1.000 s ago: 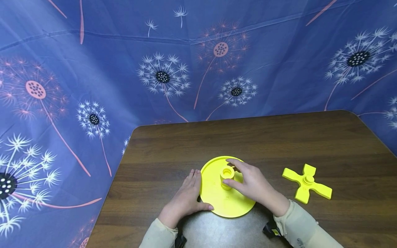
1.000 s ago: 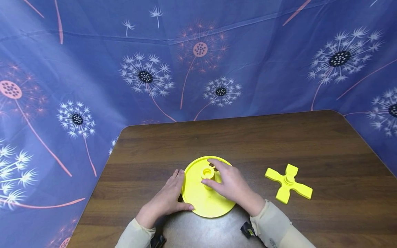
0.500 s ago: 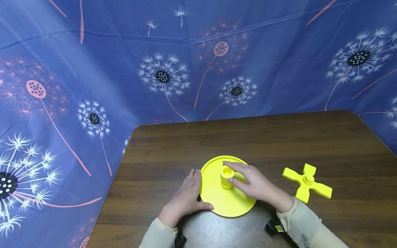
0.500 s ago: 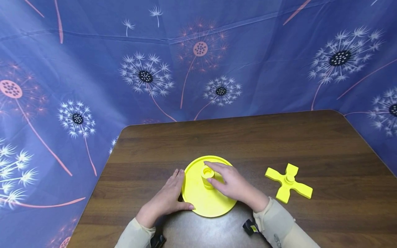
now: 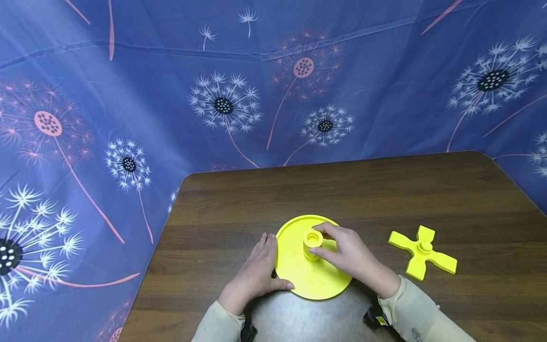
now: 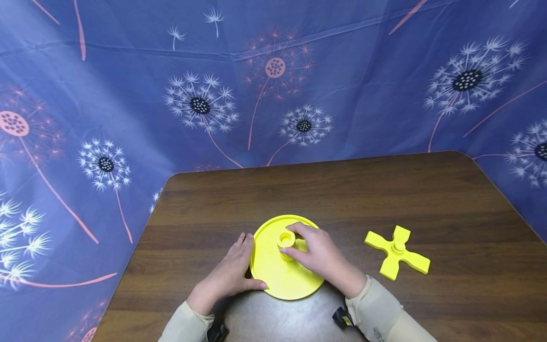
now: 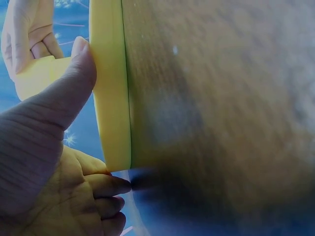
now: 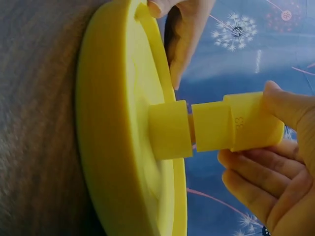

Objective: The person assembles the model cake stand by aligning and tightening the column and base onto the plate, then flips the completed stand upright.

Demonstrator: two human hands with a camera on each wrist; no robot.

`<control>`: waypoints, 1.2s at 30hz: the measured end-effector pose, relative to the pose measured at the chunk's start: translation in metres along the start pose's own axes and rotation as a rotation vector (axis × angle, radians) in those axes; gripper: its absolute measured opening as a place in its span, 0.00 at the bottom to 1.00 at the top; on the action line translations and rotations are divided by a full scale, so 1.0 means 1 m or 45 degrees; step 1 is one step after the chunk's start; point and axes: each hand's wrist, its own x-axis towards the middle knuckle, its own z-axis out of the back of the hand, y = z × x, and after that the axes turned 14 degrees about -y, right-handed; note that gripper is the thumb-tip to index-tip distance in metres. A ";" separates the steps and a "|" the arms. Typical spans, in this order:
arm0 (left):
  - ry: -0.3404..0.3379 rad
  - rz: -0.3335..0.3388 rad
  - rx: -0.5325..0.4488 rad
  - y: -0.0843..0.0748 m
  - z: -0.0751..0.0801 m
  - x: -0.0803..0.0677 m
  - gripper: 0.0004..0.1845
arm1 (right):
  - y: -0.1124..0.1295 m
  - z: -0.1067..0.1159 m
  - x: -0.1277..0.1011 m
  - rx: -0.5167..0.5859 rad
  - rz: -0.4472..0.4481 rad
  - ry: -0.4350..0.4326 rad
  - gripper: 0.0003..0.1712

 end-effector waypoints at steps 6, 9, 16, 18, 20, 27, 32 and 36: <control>0.005 0.011 -0.008 0.001 0.000 0.000 0.65 | 0.001 -0.007 -0.003 -0.112 0.027 -0.113 0.25; 0.005 0.011 -0.004 0.001 -0.001 0.000 0.65 | 0.001 -0.009 -0.004 -0.141 0.033 -0.141 0.26; 0.012 0.021 -0.011 0.001 -0.002 0.001 0.66 | 0.002 -0.008 -0.006 -0.136 0.000 -0.142 0.30; 0.011 0.022 -0.011 0.001 -0.002 0.001 0.66 | 0.002 -0.006 -0.006 -0.120 -0.004 -0.126 0.31; 0.005 0.019 -0.009 0.001 -0.002 0.001 0.66 | 0.001 -0.004 -0.006 -0.090 0.006 -0.108 0.31; -0.010 0.006 -0.001 0.002 -0.002 0.000 0.66 | -0.003 0.002 -0.002 0.120 0.071 0.014 0.25; 0.008 0.025 -0.010 0.000 -0.002 0.000 0.66 | -0.005 0.006 0.000 0.187 0.052 0.119 0.26; 0.009 0.029 -0.015 0.000 -0.001 0.000 0.66 | -0.006 0.007 0.000 0.166 0.036 0.133 0.26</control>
